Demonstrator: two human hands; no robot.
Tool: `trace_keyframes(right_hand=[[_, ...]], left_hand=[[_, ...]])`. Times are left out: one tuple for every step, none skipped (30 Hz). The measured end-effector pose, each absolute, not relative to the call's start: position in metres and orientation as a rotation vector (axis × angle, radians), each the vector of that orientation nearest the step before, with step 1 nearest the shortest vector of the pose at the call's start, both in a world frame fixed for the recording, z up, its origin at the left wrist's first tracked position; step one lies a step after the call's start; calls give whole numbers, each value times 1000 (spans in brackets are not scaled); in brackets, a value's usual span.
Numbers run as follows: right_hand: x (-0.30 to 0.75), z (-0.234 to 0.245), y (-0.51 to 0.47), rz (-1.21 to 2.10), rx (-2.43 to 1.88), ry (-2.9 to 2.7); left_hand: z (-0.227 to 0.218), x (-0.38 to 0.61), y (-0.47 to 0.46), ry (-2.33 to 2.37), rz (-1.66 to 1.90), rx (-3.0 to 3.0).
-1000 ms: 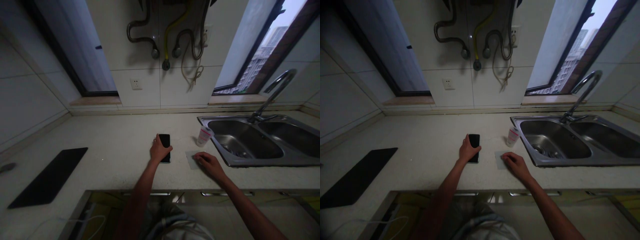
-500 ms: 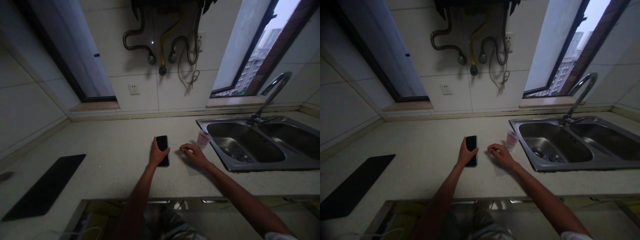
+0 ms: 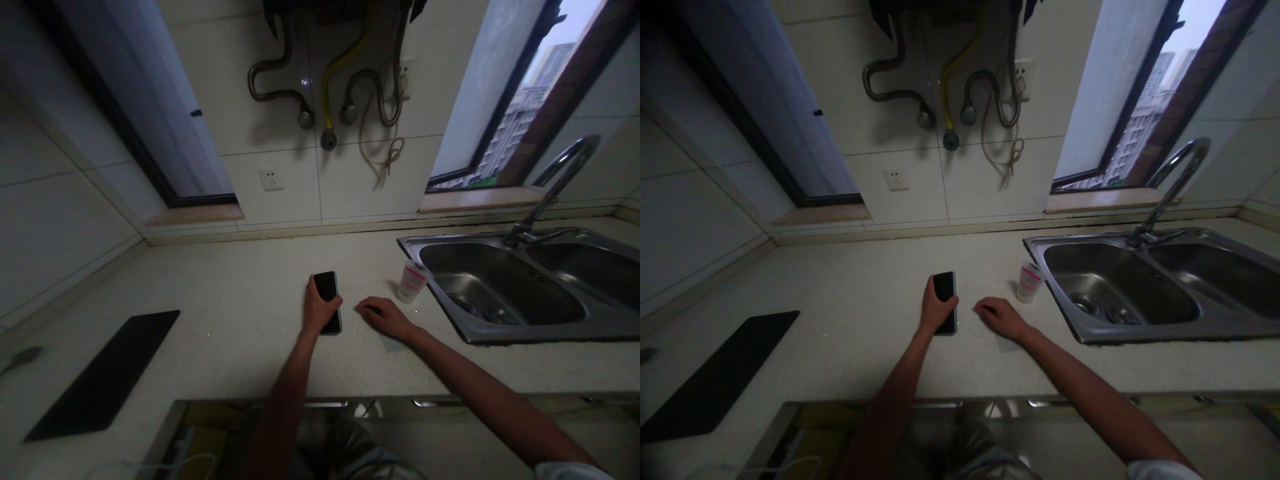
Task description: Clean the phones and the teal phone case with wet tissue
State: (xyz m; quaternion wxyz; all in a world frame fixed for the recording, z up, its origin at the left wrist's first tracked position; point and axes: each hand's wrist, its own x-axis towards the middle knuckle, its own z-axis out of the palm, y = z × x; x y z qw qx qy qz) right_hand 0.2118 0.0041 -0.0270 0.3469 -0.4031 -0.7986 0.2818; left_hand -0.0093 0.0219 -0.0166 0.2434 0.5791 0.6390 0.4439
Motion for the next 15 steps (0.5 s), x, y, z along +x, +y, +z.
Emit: trace_keyframes(right_hand=[[212,-28,4,730,-1050,-2068],[212,-29,5,727,-1051,-2066],[211,-30,5,723,-1050,-2065],[211,-30,5,718,-1048,-2066],[211,-30,4,712,-1046,-2066],[211,-30,4,707,-1047,-2067],[211,-30,3,706,-1051,-2068],[211,-30,3,705,-1057,-2069],[211,-29,2,704,-1065,-2069],[210,-29,2,704,-1071,-2071],[210,-28,2,702,-1074,-2072],[210,-28,1,699,-1075,-2074],[210,-28,1,694,-1074,-2075],[210,-28,1,688,-1074,-2077],[210,-28,1,682,-1074,-2078]], left_hand=[[-16,-9,21,1752,1215,1594],[-16,-10,21,1756,1215,1598],[-16,-10,22,1761,1214,1591],[-16,-11,22,1760,1208,1580],[-17,-11,23,1757,1201,1567],[-18,-12,23,1749,1195,1559],[-19,-13,24,1740,1193,1560],[-20,-13,24,1733,1197,1567],[-21,-14,24,1728,1205,1575],[-22,-14,24,1728,1214,1579],[-22,-14,23,1730,1224,1576],[-23,-14,22,1732,1229,1567],[-23,-14,21,1736,1232,1552],[-22,-13,21,1740,1233,1536],[-22,-13,20,1747,1232,1516]])
